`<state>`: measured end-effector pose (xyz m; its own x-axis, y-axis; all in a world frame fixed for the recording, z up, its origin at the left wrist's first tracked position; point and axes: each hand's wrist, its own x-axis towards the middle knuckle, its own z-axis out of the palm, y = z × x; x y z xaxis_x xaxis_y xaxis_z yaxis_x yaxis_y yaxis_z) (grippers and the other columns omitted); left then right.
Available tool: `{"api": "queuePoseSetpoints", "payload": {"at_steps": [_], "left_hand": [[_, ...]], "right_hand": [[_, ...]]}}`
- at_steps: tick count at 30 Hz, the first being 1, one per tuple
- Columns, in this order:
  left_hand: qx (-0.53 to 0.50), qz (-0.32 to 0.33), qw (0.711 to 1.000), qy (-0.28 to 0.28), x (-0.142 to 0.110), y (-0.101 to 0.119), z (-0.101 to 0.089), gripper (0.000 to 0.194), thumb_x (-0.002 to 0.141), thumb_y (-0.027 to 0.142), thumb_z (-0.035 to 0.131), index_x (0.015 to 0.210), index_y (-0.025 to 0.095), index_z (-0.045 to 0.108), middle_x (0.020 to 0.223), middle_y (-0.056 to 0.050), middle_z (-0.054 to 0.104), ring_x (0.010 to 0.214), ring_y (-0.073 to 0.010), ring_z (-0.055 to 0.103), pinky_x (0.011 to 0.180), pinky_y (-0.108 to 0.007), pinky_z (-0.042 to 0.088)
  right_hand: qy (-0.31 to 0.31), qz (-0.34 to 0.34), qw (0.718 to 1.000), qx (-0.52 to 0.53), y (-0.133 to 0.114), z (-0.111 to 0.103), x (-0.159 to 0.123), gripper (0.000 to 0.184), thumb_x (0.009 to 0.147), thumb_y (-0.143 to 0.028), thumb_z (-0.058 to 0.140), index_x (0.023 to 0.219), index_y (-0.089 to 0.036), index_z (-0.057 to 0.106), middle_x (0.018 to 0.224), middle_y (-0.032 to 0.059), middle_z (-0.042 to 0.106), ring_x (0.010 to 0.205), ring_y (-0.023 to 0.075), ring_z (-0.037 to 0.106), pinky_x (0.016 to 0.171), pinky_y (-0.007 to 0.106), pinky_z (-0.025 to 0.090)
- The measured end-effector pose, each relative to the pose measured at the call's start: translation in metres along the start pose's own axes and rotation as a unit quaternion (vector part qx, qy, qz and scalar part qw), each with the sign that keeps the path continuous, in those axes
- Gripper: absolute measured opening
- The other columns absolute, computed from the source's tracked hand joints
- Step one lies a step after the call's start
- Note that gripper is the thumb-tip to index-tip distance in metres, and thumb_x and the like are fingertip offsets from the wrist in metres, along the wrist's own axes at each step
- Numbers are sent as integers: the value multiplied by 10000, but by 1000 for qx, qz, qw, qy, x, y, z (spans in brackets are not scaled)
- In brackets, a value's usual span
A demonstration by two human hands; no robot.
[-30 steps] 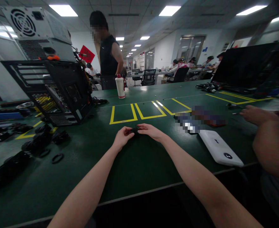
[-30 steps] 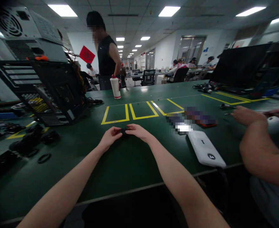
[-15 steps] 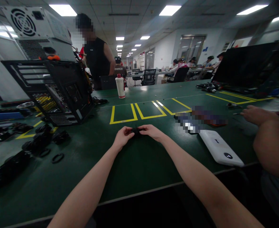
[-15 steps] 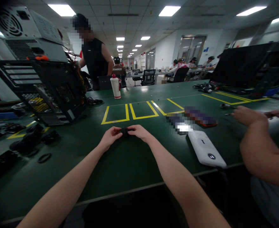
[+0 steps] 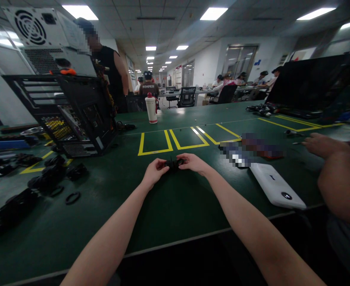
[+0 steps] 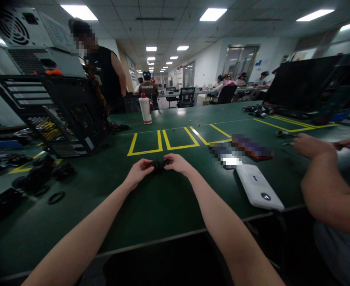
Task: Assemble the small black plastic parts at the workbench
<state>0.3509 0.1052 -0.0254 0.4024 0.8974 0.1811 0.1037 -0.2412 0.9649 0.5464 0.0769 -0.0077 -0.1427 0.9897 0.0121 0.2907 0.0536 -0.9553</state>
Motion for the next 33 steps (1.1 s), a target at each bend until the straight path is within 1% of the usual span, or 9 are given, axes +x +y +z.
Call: {"api": "queuePoseSetpoints", "payload": {"at_steps": [4, 7, 12, 15, 17, 20, 23, 29, 33], "left_hand": [[58, 5, 998, 5, -4, 6, 4, 323, 658, 353, 596, 919, 175, 529, 932, -79, 578, 858, -187, 540, 793, -346, 404], [116, -8, 993, 23, -9, 13, 10, 467, 629, 468, 583, 996, 190, 504, 982, -108, 559, 883, -233, 521, 772, -363, 389], [163, 4, 986, 39, -16, 21, 23, 711, 528, 520, 636, 1124, 188, 435, 1099, -154, 499, 1041, -322, 417, 848, -419, 313], [187, -1, 982, 34, -16, 23, 29, 730, 563, 555, 584, 1162, 182, 397, 1164, -159, 453, 1096, -340, 362, 871, -436, 287], [233, -6, 972, 34, -14, 23, 32, 712, 614, 582, 512, 1179, 173, 371, 1190, -151, 432, 1111, -331, 346, 886, -431, 279], [317, -13, 948, 32, -13, 24, 35, 675, 685, 607, 380, 1195, 167, 339, 1198, -134, 425, 1098, -304, 365, 902, -407, 280], [359, -27, 933, 20, -11, 25, 37, 661, 714, 613, 304, 1209, 175, 308, 1198, -125, 421, 1082, -289, 385, 888, -383, 309], [409, -62, 910, 27, -1, 34, 44, 651, 714, 585, 333, 1244, 225, 216, 1192, -134, 391, 1065, -310, 401, 826, -399, 353], [440, -52, 896, 16, 5, 34, 47, 515, 713, 512, 404, 1183, 337, 287, 1171, -83, 376, 1036, -306, 413, 754, -386, 392]], "right_hand": [[32, -20, 994, -102, 7, -1, 2, 599, 559, -136, 650, 1122, -185, 452, 1109, 84, 506, 878, 172, 538, 820, 387, 412], [48, -53, 981, -180, 6, 2, -1, 576, 546, -205, 671, 1090, -199, 484, 1068, 64, 527, 921, 186, 517, 865, 388, 366], [86, -56, 959, -265, 0, 0, -7, 546, 546, -244, 662, 1068, -184, 515, 1066, 75, 529, 1036, 241, 437, 897, 401, 314], [77, -65, 958, -267, -2, 2, -9, 525, 573, -190, 624, 1084, -185, 504, 1058, 72, 529, 988, 216, 467, 851, 361, 354], [62, -69, 962, -256, -4, 4, -10, 530, 579, -165, 605, 1096, -186, 491, 1024, 65, 537, 908, 183, 503, 791, 322, 391], [54, -56, 971, -228, -5, 5, -11, 526, 591, -200, 601, 1102, -180, 477, 966, 56, 547, 801, 145, 520, 710, 282, 417], [46, -40, 974, -219, -7, 4, -13, 502, 583, -224, 608, 1070, -176, 497, 949, 51, 547, 763, 136, 516, 677, 270, 425], [40, -47, 978, -200, -9, 6, -16, 530, 553, -131, 594, 1069, -172, 484, 980, 53, 541, 818, 154, 527, 700, 271, 430], [45, -64, 975, -206, -10, 6, -19, 566, 514, -108, 614, 1063, -159, 485, 1045, 72, 518, 878, 179, 524, 739, 279, 427]]}}
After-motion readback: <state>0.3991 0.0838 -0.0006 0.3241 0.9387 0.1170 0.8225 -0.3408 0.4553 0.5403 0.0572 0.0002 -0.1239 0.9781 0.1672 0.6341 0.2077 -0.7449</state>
